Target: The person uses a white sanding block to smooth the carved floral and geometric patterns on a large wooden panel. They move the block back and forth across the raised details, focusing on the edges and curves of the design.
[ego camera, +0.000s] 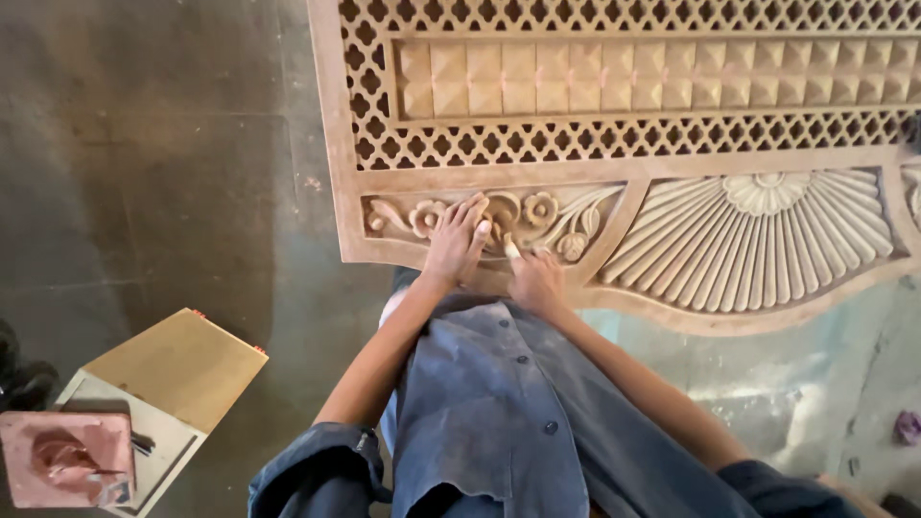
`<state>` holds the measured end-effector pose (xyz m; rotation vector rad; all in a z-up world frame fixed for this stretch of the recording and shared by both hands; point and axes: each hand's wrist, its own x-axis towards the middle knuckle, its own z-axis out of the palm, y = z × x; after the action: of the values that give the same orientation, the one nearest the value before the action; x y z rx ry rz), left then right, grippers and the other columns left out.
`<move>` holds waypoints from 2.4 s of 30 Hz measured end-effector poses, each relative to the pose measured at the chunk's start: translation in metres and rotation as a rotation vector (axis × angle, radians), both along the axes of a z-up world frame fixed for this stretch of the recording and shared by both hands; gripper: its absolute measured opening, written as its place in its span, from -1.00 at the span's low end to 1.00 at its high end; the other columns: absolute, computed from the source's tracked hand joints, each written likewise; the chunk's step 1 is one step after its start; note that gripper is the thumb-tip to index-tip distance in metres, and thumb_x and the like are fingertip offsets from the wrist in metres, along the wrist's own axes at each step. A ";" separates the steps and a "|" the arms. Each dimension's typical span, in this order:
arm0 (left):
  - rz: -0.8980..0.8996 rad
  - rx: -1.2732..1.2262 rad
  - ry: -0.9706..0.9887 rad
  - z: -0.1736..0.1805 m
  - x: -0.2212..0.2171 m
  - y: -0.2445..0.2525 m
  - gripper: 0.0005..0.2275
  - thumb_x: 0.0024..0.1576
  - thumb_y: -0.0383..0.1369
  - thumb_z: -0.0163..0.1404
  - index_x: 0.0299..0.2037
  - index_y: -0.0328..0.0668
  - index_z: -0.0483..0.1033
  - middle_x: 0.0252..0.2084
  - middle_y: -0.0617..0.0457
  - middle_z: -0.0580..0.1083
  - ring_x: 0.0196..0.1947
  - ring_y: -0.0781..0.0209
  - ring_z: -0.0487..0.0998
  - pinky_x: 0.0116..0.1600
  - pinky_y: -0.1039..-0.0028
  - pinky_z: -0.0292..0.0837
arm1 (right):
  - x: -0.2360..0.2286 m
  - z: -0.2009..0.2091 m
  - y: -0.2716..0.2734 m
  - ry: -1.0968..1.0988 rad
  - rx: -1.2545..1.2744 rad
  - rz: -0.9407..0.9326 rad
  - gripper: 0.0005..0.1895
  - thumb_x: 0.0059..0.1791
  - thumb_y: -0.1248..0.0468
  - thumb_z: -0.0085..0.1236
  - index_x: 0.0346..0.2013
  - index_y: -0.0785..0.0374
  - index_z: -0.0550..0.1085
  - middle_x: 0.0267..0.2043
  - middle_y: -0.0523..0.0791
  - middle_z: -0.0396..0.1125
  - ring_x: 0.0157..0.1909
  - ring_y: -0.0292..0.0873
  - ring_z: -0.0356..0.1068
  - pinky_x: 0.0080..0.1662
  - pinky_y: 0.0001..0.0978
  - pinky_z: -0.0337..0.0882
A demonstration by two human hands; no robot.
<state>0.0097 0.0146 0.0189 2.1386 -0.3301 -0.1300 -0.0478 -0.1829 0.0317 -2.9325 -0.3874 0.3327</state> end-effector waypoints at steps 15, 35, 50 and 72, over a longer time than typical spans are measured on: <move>-0.065 -0.057 0.022 0.016 0.016 0.011 -0.56 0.38 -0.18 -0.26 0.29 -0.40 0.35 0.32 -0.21 0.38 0.34 -0.19 0.31 0.44 0.12 0.13 | -0.025 -0.021 -0.002 -0.051 0.222 -0.182 -0.52 -0.18 0.39 0.08 0.06 0.19 0.50 -0.08 0.00 0.48 0.00 0.13 0.42 -0.04 -0.08 0.43; -0.130 -0.019 0.010 0.012 0.013 0.016 -0.57 0.36 -0.18 -0.16 0.28 -0.40 0.35 0.37 -0.19 0.33 0.38 -0.16 0.27 0.46 0.12 0.11 | -0.008 0.006 -0.006 -0.170 0.005 -0.308 -0.44 -0.08 0.39 0.01 0.24 0.26 0.45 0.37 -0.09 0.27 0.29 0.25 0.26 0.24 0.03 0.26; -0.115 -0.027 -0.030 0.006 0.016 0.015 -0.59 0.34 -0.21 -0.12 0.23 -0.41 0.39 0.32 -0.21 0.38 0.31 -0.21 0.32 0.40 0.09 0.17 | 0.008 0.026 0.039 -0.220 0.162 -0.324 -0.55 -0.06 0.43 -0.01 0.13 0.33 0.47 0.18 0.00 0.35 0.12 0.19 0.31 0.10 -0.02 0.37; -0.236 0.080 -0.038 0.000 0.008 0.025 -0.57 0.31 -0.11 -0.10 0.16 -0.37 0.41 0.42 -0.23 0.26 0.40 -0.21 0.23 0.41 0.02 0.13 | -0.001 0.018 0.042 -0.209 0.085 -0.392 -0.77 -0.14 0.33 0.11 -0.20 0.27 0.52 0.02 -0.07 0.38 0.06 0.13 0.35 -0.02 -0.03 0.42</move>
<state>0.0181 0.0396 0.0187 2.1769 -0.6087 -0.2421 -0.0485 -0.1411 0.0496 -2.8765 0.1482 -0.0422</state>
